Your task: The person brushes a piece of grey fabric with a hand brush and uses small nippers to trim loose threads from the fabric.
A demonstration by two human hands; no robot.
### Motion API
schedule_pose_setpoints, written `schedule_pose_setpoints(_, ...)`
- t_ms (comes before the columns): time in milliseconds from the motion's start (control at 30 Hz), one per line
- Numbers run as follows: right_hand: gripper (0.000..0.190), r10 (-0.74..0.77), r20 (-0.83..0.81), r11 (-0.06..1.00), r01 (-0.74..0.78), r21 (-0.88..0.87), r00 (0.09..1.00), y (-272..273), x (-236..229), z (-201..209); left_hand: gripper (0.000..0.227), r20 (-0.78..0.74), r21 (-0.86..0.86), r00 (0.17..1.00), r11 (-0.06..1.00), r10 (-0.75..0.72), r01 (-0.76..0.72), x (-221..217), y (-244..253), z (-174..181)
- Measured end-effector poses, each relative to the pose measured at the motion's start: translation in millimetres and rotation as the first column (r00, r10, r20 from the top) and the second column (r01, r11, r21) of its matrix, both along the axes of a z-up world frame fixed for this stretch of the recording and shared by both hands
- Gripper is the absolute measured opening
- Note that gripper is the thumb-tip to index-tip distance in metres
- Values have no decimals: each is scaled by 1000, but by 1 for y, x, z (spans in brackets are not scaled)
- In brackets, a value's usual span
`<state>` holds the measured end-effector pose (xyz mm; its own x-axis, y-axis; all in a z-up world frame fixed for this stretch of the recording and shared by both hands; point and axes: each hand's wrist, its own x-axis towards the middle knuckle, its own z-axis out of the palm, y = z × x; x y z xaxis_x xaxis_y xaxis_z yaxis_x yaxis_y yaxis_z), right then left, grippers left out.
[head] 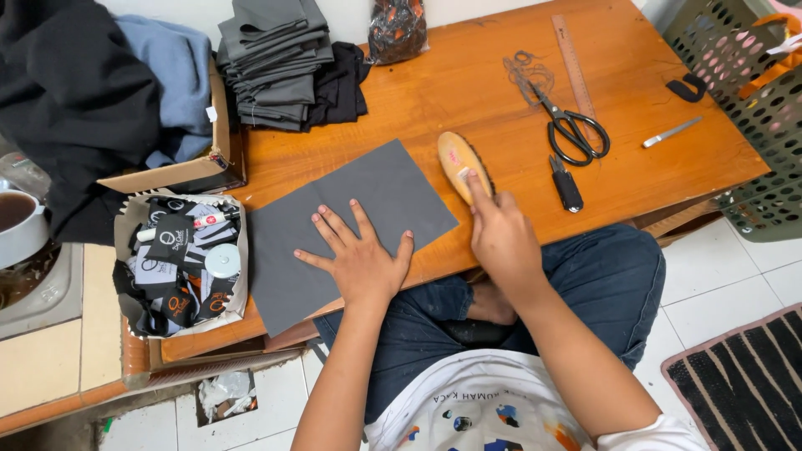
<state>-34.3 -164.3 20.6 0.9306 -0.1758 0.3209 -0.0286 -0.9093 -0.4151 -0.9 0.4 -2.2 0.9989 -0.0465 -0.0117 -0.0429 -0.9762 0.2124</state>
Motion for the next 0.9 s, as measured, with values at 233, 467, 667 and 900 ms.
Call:
schedule_pose_setpoints(233, 39, 110, 24, 994, -111, 17, 994, 20, -2, -10, 82, 32, -4, 999, 1000, -6, 6, 0, 0, 1)
schedule_pose_setpoints(467, 43, -54, -57, 998, 52, -27, 997, -4, 15, 5, 85, 23, -4, 1000, 1000, -14, 14, 0, 0, 5)
schedule_pose_setpoints(667, 41, 94, -85, 995, -92, 28, 992, 34, 17, 5, 86, 12, -20, 1000, 999, -25, 25, -3, 1, 6)
schedule_pose_setpoints(900, 44, -74, -170, 997, 66, -51, 983, -11, 39, 8, 86, -5, -17, 1000, 1000, -26, 26, -2, 1, 9)
